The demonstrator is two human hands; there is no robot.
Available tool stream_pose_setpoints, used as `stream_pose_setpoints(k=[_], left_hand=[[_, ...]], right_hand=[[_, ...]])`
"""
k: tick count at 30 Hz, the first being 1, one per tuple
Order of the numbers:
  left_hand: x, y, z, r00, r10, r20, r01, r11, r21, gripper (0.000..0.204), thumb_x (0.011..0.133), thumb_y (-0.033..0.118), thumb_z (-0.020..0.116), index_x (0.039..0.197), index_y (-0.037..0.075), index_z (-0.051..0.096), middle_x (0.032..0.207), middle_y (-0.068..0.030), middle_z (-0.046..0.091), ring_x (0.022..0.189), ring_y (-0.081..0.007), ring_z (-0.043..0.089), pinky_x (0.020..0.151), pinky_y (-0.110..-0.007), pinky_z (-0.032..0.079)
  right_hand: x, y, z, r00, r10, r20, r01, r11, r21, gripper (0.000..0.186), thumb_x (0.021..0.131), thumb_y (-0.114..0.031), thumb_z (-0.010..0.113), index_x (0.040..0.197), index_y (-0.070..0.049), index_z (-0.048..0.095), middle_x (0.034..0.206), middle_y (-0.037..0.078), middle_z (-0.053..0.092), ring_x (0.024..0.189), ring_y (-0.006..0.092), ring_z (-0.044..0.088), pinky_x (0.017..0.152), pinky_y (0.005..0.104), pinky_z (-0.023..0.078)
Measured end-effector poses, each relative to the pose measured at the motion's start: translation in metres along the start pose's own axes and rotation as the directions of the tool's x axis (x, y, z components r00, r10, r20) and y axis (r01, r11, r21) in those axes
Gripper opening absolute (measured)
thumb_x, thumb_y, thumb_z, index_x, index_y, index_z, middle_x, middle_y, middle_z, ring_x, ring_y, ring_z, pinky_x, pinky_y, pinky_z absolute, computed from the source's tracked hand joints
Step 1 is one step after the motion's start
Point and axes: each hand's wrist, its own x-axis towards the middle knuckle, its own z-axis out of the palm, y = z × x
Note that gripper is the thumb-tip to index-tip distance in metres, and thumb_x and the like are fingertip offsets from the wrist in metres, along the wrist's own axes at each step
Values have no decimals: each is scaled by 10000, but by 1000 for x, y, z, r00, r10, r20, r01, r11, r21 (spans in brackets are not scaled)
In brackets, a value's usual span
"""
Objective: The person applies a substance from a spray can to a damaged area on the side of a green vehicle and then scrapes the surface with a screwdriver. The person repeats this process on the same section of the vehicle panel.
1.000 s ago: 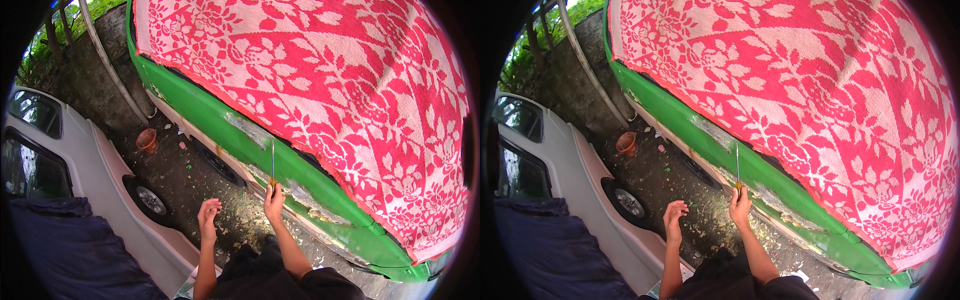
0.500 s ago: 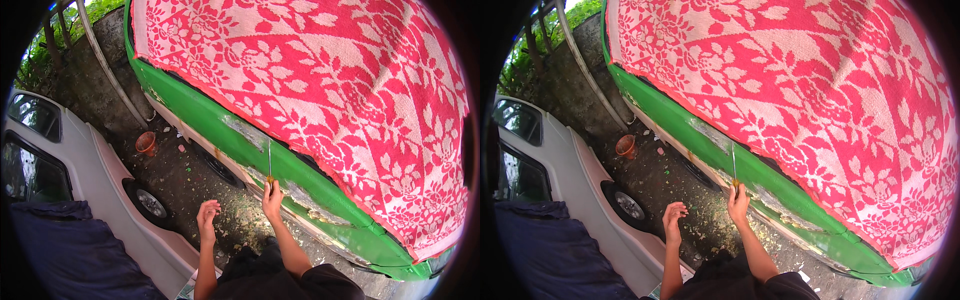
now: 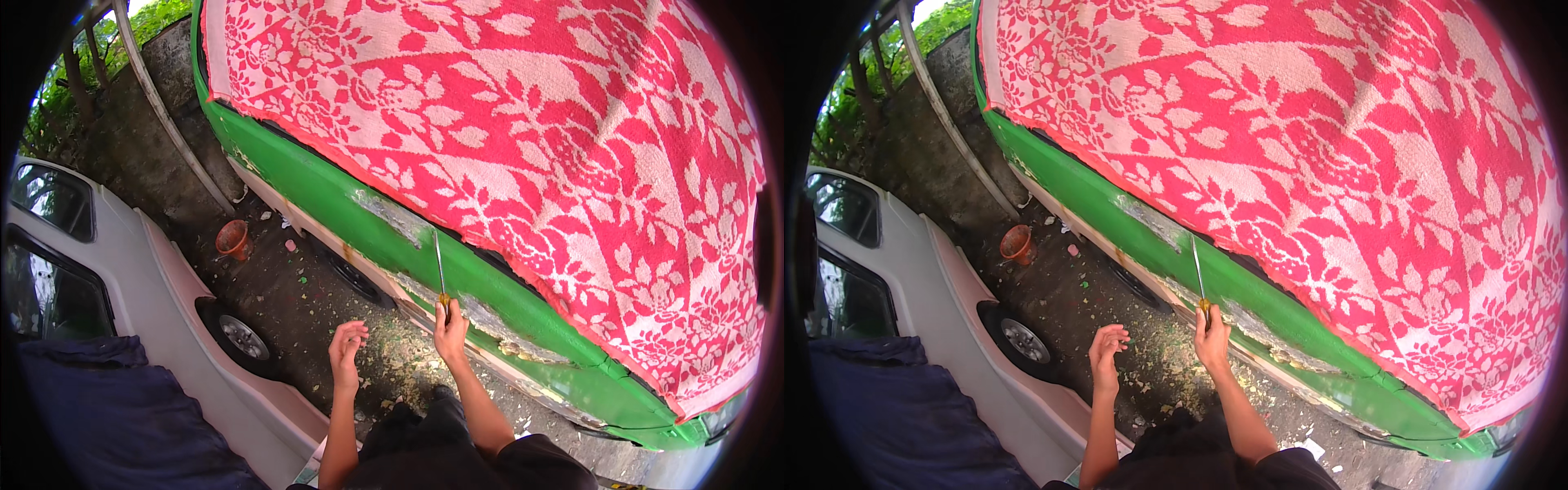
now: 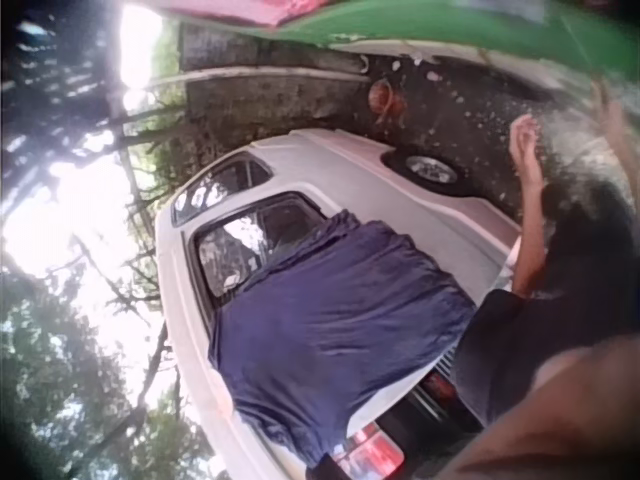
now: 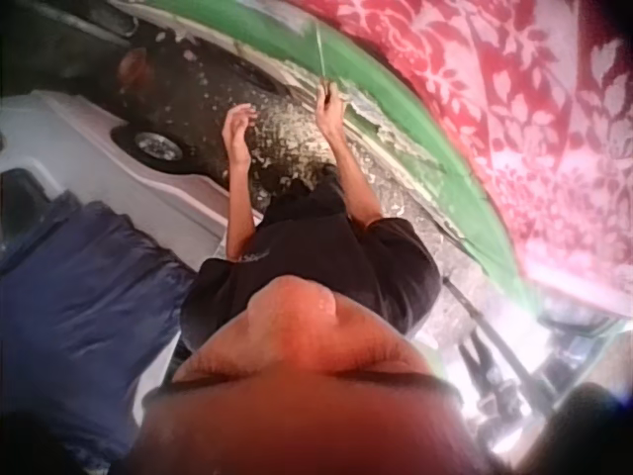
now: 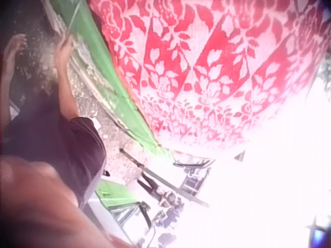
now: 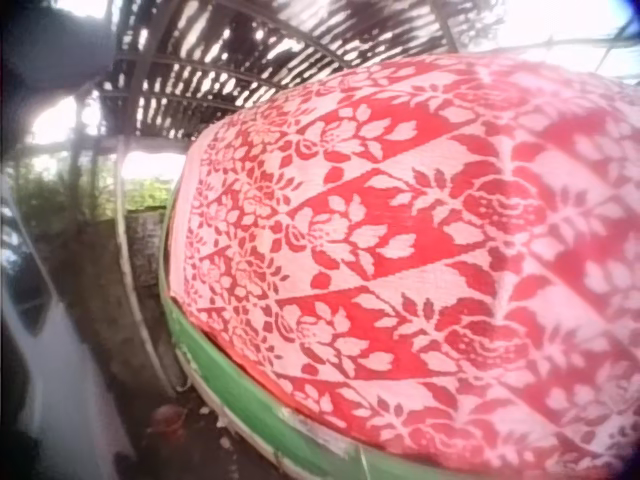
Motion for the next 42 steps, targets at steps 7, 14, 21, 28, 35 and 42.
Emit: stream_pose_setpoints(k=[7,14,21,28,35,42], left_hand=[[-4,-6,5,1000,-6,-13,6,1000,-1,331,926,231,564,1167,11,615,1040,-88,662,961,-176,623,826,-314,458],[-9,-7,1,999,-24,-23,24,1000,12,355,912,248,565,1173,11,613,1041,-86,665,957,-172,622,833,-315,459],[-18,-13,7,1000,-30,1,30,1000,4,336,933,246,569,1166,7,616,1005,-77,662,949,-161,621,818,-301,460],[-18,-8,12,1000,-13,9,13,1000,-19,283,951,191,555,1168,23,626,1012,-69,667,949,-162,619,822,-296,456],[-21,-21,-6,997,-63,-35,63,998,22,318,928,242,568,1148,21,630,1011,-75,669,932,-160,623,810,-302,457],[-13,-26,13,996,-69,60,69,998,-1,304,934,217,566,1164,27,626,1022,-69,664,957,-160,617,837,-304,457]], right_hand=[[-1,-17,-20,999,33,-7,-34,999,-39,183,1011,-198,587,990,-19,555,561,173,507,440,247,484,475,372,388],[-5,-19,-30,1000,3,-17,-4,999,-44,194,1006,-188,597,966,-4,549,551,177,508,419,285,471,455,381,384],[-14,-20,-48,999,41,5,-41,995,-95,168,995,-179,613,971,-16,580,574,192,563,449,324,563,460,396,405],[9,-47,-28,998,-54,13,56,990,-130,174,1000,-178,601,984,-6,590,573,220,564,474,345,609,477,419,440],[-12,-34,-72,991,-93,93,96,995,-34,624,977,-91,568,1560,-107,347,781,140,642,605,156,577,591,322,495],[-12,-44,-91,985,-149,91,148,989,14,546,905,-10,647,1432,-129,568,757,70,612,578,94,448,558,277,430]])
